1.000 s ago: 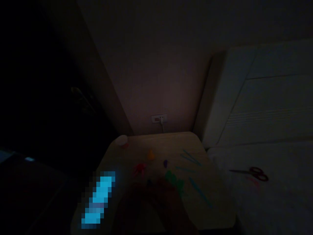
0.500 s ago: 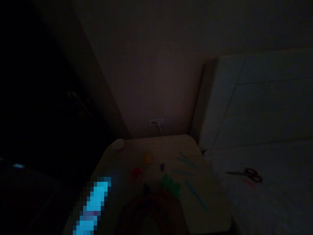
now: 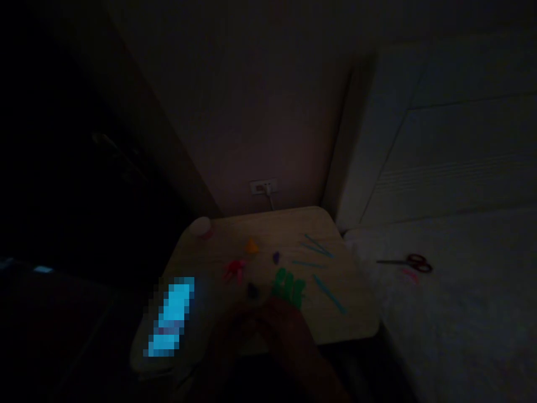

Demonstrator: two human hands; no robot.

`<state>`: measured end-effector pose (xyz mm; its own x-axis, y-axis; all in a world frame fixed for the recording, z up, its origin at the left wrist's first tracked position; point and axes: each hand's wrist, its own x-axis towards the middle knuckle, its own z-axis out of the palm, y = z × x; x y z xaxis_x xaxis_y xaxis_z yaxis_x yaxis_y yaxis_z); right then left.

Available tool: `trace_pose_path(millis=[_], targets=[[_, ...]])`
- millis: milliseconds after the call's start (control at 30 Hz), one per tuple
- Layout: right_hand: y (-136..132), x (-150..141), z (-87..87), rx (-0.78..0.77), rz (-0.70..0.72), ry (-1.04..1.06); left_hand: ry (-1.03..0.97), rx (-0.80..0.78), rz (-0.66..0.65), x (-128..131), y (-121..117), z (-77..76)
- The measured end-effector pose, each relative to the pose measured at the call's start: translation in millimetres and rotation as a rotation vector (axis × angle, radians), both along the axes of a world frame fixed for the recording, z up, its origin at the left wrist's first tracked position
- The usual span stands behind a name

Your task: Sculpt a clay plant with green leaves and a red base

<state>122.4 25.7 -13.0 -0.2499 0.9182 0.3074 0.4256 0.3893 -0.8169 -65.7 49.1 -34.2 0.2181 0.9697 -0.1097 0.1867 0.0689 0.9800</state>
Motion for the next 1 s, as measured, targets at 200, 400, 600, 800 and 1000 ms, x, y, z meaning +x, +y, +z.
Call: trace_pose_path(millis=[200, 400, 600, 800, 1000], targets=[[-0.6, -5.1, 6.1, 0.126, -0.107, -0.003, -0.015, -0.021, 0.094, 7.4, -1.4, 13.9], [13.4, 52.4, 4.7, 0.205, -0.756, 0.159, 0.26, 0.132, 0.235, -20.9, 10.6, 10.4], [24.5, 90.5, 22.2, 0.033, -0.884, 0.389, 0.513, 0.523, 0.304, -35.3, 16.5, -17.0], [22.9, 53.5, 21.2, -0.132, -0.644, 0.511, 0.625, 0.684, 0.24, -27.5, 16.0, -21.3], [9.7, 9.5, 19.2, -0.372, -0.231, 0.572, 0.481, 0.693, 0.219, -18.1, 2.4, -4.2]])
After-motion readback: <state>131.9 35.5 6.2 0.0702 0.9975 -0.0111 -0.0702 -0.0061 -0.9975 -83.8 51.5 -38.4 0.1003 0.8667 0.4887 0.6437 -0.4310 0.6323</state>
